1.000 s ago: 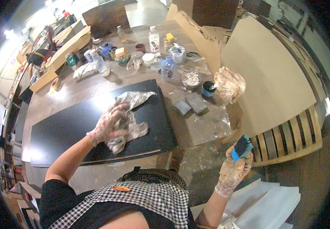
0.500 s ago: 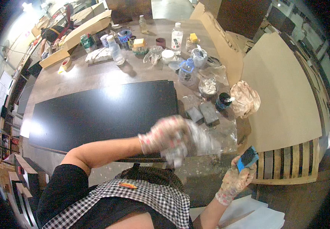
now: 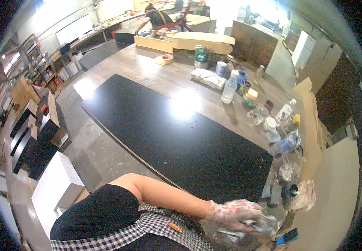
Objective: The person wipes the edges and surfaces of stacked black wooden panels with a cloth, then applies a dark liquid finish to the edges using a small brush. The person continues wiping and handling the panels, then hands one panel to a coworker.
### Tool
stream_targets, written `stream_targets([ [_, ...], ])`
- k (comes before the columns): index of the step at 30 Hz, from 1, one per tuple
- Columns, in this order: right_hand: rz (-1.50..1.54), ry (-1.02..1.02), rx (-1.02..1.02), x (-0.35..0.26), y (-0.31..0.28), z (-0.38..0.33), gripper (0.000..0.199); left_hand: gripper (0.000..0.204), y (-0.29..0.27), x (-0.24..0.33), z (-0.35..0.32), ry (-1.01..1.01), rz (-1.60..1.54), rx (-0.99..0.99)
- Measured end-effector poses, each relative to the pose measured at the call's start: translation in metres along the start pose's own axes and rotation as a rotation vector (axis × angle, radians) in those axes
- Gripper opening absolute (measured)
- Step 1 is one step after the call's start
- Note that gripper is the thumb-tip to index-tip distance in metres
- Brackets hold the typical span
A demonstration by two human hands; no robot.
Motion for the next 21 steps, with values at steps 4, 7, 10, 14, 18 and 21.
stream_targets([
  [4, 0.603, 0.149, -0.098, 0.013, 0.021, -0.013, 0.056, 0.039, -0.047, 0.006, -0.089, -0.1, 0.322, 0.021],
  [7, 0.542, 0.083, -0.277, 0.027, 0.034, -0.007, 0.048, 0.031, -0.098, 0.029, -0.151, -0.229, 0.459, 0.226],
  [10, 0.485, 0.008, -0.45, 0.038, 0.05, -0.001, 0.041, 0.023, -0.148, 0.055, -0.207, -0.324, 0.653, 0.436],
  [14, 0.502, 0.029, -0.357, 0.045, 0.066, -0.003, 0.037, 0.023, -0.203, 0.053, -0.305, -0.634, 0.934, 0.68],
  [18, 0.014, -0.074, -0.301, 0.042, 0.068, 0.015, 0.037, 0.017, -0.3, 0.044, -0.438, -0.39, -0.049, 1.49],
  [21, 0.355, 0.096, -0.452, 0.05, 0.064, 0.037, 0.033, 0.016, -0.358, 0.105, -0.475, -0.631, 0.84, 1.398],
])
Point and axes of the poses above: each hand's wrist, its own z-axis towards the middle knuckle, its own y-axis out of the palm, x = y × z, the point moved 3 cm from there along z, towards the middle knuckle, and after that the axes turned 7 degrees about -x, right-handed, at the moved point
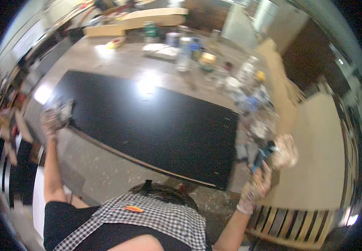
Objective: The person wipes the edges and surfaces of stacked black wooden panels with a cloth, then applies a dark liquid finish to the edges using a small brush. The person continues wiping and handling the panels, then hands one panel to a coworker.
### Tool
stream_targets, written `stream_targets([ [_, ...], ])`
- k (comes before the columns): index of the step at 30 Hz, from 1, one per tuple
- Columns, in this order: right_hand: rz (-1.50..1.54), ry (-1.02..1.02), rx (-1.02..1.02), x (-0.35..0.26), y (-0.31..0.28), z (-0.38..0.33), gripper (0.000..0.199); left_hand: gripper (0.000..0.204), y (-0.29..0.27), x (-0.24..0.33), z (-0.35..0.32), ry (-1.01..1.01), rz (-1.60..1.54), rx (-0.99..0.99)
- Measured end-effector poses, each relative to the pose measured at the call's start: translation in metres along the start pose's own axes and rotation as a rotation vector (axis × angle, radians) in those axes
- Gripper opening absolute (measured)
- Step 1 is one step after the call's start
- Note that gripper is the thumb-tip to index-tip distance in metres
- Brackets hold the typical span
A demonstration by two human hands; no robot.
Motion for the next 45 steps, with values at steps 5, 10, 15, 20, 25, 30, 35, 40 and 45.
stream_targets([
  [5, -0.618, 0.014, 0.063, 0.013, -0.03, 0.032, 0.028, 0.016, 0.09, 0.121, -0.002, 0.115, -0.305, -0.15],
  [10, -0.89, -0.06, -0.107, 0.051, -0.044, 0.06, 0.032, 0.007, 0.252, 0.249, -0.098, 0.074, -0.425, -0.511],
  [15, -1.027, -0.008, -0.065, 0.07, -0.056, 0.092, 0.032, 0.01, 0.329, 0.309, -0.162, -0.153, -0.674, -0.751],
  [20, -1.344, -0.274, 0.006, 0.092, -0.04, 0.173, 0.028, 0.014, 0.364, 0.331, -0.196, -0.243, -0.636, -0.794],
  [25, -1.683, -0.18, -0.064, 0.152, -0.059, 0.225, 0.037, 0.012, 0.366, 0.34, -0.203, -0.231, -0.724, -0.771],
  [30, -1.623, -0.344, -0.062, 0.187, -0.075, 0.226, 0.046, 0.013, 0.357, 0.344, -0.201, -0.035, -0.501, -0.65],
  [35, -1.698, -0.015, -0.204, 0.198, -0.076, 0.233, 0.053, 0.012, 0.359, 0.338, -0.203, 0.028, -0.515, -0.584],
  [40, -1.704, -0.022, -0.195, 0.185, -0.068, 0.236, 0.048, 0.018, 0.362, 0.328, -0.207, -0.021, -0.512, -0.505],
  [45, -1.647, -0.068, -0.19, 0.154, -0.056, 0.233, 0.039, 0.03, 0.357, 0.308, -0.206, 0.035, -0.246, -0.483],
])
Point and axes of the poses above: each hand's wrist, its own z-axis towards the middle knuckle, its own y-axis out of the palm, x = y × z, the point moved 3 cm from there along z, towards the middle knuckle, and after that the axes turned 7 degrees about -x, right-handed, at the moved point
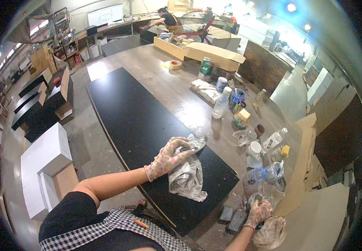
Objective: The person wipes the edges and surfaces of stacked black wooden panels with a cloth, then applies a dark liquid finish to the edges using a small brush. The person continues wiping and handling the panels, then hands one panel to a coworker.
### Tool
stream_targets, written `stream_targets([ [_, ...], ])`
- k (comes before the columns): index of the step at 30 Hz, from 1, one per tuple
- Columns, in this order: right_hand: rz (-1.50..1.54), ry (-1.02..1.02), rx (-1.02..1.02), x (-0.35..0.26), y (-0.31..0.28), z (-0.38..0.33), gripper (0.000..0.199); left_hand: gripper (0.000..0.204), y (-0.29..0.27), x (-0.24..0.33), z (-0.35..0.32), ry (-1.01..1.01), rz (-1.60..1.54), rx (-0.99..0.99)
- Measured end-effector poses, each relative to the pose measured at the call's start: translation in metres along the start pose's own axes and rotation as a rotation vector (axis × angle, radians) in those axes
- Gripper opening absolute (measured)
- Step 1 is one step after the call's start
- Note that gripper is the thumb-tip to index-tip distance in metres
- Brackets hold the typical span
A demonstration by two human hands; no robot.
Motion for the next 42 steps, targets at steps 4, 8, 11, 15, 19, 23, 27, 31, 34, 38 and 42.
stream_targets([
  [4, 0.262, -0.123, 0.126, -0.016, -0.046, -0.005, 0.032, 0.049, -0.019, -0.011, -0.007, -0.045, 0.158, -0.009],
  [8, 0.495, -0.358, 0.136, -0.048, -0.092, -0.012, 0.027, 0.06, -0.039, -0.008, -0.015, -0.046, 0.2, 0.031],
  [11, 0.772, -0.489, -0.077, -0.085, -0.123, -0.019, 0.03, 0.065, -0.053, -0.003, -0.022, -0.01, 0.307, 0.015],
  [15, 0.834, -0.779, -0.314, -0.148, -0.172, -0.056, 0.044, 0.067, -0.078, -0.007, -0.031, 0.051, 0.345, -0.031],
  [19, 0.746, -0.974, -0.515, -0.227, -0.207, -0.1, 0.078, 0.061, -0.126, -0.019, -0.04, 0.122, 0.339, 0.0],
  [23, 0.588, -1.109, -0.435, -0.312, -0.228, -0.129, 0.082, 0.054, -0.209, -0.028, -0.047, 0.188, 0.337, 0.068],
  [27, 0.539, -1.087, -0.285, -0.379, -0.258, -0.145, 0.071, 0.052, -0.292, -0.018, -0.062, 0.355, 0.287, 0.198],
  [31, 0.523, -1.13, -0.275, -0.436, -0.286, -0.155, 0.06, 0.053, -0.364, 0.024, -0.088, 0.826, 0.355, 0.445],
  [34, 0.516, -1.224, -0.352, -0.472, -0.299, -0.154, 0.058, 0.053, -0.389, 0.082, -0.099, 0.72, 0.455, 0.318],
  [38, 0.575, -1.452, -0.369, -0.517, -0.308, -0.14, 0.053, 0.053, -0.378, 0.17, -0.119, 0.177, 0.964, -0.102],
  [42, 0.687, -1.623, -0.476, -0.579, -0.3, -0.135, 0.042, 0.05, -0.381, 0.187, -0.126, -0.18, 1.051, -0.305],
])
Point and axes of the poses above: each hand's wrist, its own z-axis towards the middle knuckle, its own y-axis out of the palm, x = y × z, the point moved 3 cm from there along z, towards the middle knuckle, and after that the axes turned 7 degrees about -x, right-handed, at the moved point
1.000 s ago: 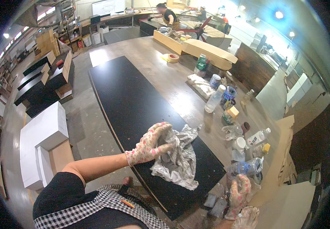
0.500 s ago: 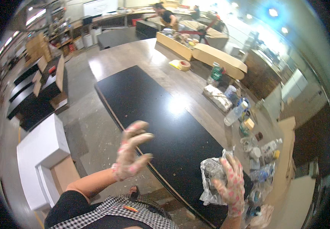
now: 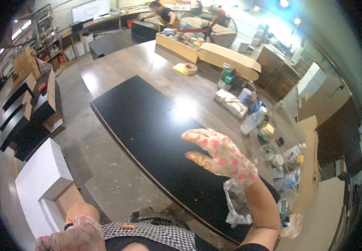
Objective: The person wipes the edges and surfaces of stacked black wooden panels with a cloth, then applies a dark liquid finish to the edges using a small brush. The person continues wiping and handling the panels, then hands one panel to a coworker.
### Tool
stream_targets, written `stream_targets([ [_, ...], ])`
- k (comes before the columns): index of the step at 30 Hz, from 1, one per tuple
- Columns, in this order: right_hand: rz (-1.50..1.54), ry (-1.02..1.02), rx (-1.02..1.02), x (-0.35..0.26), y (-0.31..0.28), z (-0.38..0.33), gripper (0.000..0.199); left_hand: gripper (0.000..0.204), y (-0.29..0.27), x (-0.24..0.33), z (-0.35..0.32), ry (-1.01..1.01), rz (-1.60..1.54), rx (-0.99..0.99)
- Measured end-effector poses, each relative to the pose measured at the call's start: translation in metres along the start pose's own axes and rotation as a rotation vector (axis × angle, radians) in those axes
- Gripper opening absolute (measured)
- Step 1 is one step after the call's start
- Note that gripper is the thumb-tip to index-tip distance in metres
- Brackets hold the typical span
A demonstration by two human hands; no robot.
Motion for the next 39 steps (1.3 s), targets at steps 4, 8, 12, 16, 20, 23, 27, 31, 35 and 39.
stream_targets([
  [4, 0.059, -0.191, -0.108, -0.006, 0.025, 0.072, 0.038, 0.044, 0.025, -0.057, 0.016, 0.031, -0.556, -0.226],
  [8, 0.019, -0.341, -0.218, -0.024, 0.062, 0.161, 0.04, 0.043, 0.057, -0.144, 0.035, 0.406, -0.97, -0.052],
  [12, 0.115, -0.433, -0.283, -0.049, 0.113, 0.275, 0.033, 0.044, 0.085, -0.247, 0.017, 0.455, -1.054, -0.04],
  [16, 0.189, -0.479, -0.39, -0.083, 0.167, 0.401, 0.034, 0.045, 0.086, -0.351, -0.013, 0.392, -1.094, -0.04],
  [20, 0.276, -0.503, -0.472, -0.106, 0.196, 0.498, 0.034, 0.046, 0.072, -0.437, -0.03, 0.297, -1.14, -0.069],
  [23, 0.199, -0.558, -0.422, -0.101, 0.199, 0.558, 0.034, 0.047, 0.067, -0.5, -0.027, 0.239, -1.164, -0.072],
  [27, 0.209, -0.53, -0.423, -0.07, 0.21, 0.645, 0.033, 0.048, 0.066, -0.582, -0.003, 0.182, -1.182, -0.064],
  [31, 0.247, -0.514, -0.413, -0.031, 0.212, 0.742, 0.031, 0.049, 0.065, -0.666, 0.053, 0.116, -1.177, -0.034],
  [35, 0.389, -0.466, -0.409, -0.003, 0.202, 0.852, 0.027, 0.05, 0.047, -0.746, 0.109, 0.039, -1.142, 0.038],
  [39, 0.586, -0.411, -0.416, 0.011, 0.217, 0.952, 0.026, 0.051, 0.03, -0.825, 0.139, -0.066, -1.071, 0.205],
])
Point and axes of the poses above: each hand's wrist, its own z-axis towards the middle knuckle, its own y-axis out of the palm, x = y × z, the point moved 3 cm from there along z, towards the middle knuckle, and after that the axes turned 7 degrees about -x, right-handed, at the moved point
